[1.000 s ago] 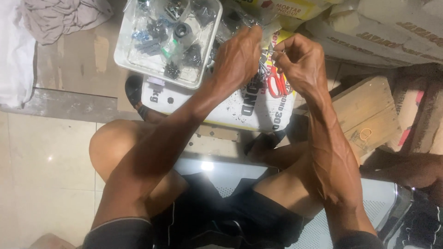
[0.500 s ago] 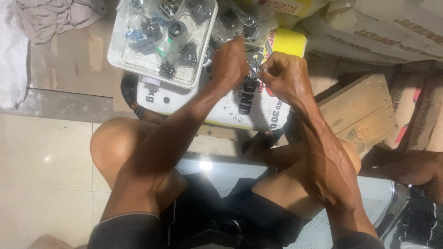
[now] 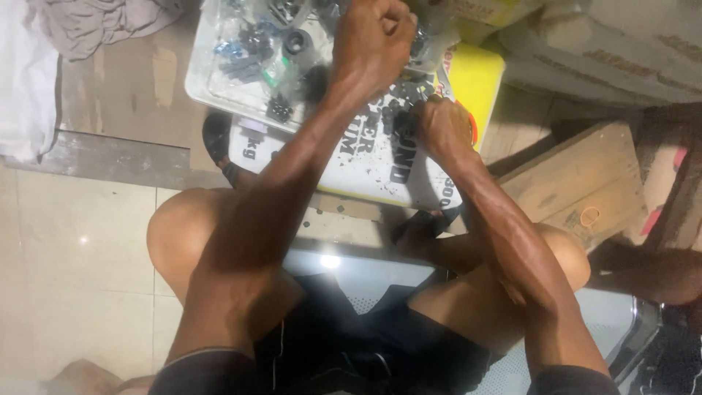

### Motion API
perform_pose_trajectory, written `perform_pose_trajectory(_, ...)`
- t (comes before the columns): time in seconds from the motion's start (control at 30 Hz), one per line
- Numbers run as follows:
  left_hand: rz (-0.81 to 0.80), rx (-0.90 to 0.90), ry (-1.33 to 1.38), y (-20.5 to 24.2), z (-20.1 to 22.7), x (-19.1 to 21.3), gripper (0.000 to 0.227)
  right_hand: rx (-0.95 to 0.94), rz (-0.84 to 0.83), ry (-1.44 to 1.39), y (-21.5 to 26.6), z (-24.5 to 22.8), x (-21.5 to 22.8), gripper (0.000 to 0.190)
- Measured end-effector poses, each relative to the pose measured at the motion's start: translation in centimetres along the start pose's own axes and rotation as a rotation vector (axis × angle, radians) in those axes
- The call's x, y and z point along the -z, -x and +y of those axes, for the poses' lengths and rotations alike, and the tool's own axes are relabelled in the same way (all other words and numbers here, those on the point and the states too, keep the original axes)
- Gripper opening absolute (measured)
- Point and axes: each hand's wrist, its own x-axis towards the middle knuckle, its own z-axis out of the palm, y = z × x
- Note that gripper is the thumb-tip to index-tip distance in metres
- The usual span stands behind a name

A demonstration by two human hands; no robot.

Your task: Sorting small black plastic parts from a pile into a white plastic tray.

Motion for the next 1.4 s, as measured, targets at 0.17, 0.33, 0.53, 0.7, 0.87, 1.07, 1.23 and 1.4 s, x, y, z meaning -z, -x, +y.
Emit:
perform_pose_trajectory(0.17, 0.052, 0.066, 0.06, -0.5, 1.1, 0.9, 0.026, 0.184, 0.006, -0.169, -3.0, -3.7, 0.5, 0.015)
perform_pose_trajectory(0.33, 0.083, -0.007, 0.089, 0.2, 1.8, 1.8, 0.022, 0.118, -0.02, -0.046, -4.8, -3.6, -6.7, 0.033)
perform_pose_trajectory(0.53, 0.027, -0.045, 0.132, 0.7, 1.8, 3.1, 0.018, 0.146, -0.011, -0.074, -4.4, -4.1, -5.7, 0.036)
perform_pose_trajectory(0.7, -0.089, -0.077, -0.027, -0.3, -1.5, 1.2, 0.008, -0.142, -0.197, -0.445, -3.3, -5.6, 4.7, 0.024)
perform_pose_trajectory(0.87, -0.34, -0.153, -0.236, 0.6, -1.0, 0.5, 0.015, -0.156, -0.123, -1.282, -0.5, -2.1, 11.8, 0.005)
perform_pose_trajectory(1.07, -0.469, -0.218, -0.065, 1.6, 1.1, -0.4, 0.015, -0.159, -0.112, -1.725, 0.7, 0.0, 13.5, 0.002)
perform_pose_trajectory(1.23, -0.474, -0.156, -0.127, 1.0, 0.2, -1.1, 0.019, -0.198, 0.032, -1.455, 0.7, -0.2, 13.2, 0.014)
perform_pose_trajectory(1.4, -0.468, -0.097, -0.175, 1.1, 0.6, -1.1, 0.028, 0.128, 0.292, -0.881, 0.6, -0.7, 12.1, 0.014)
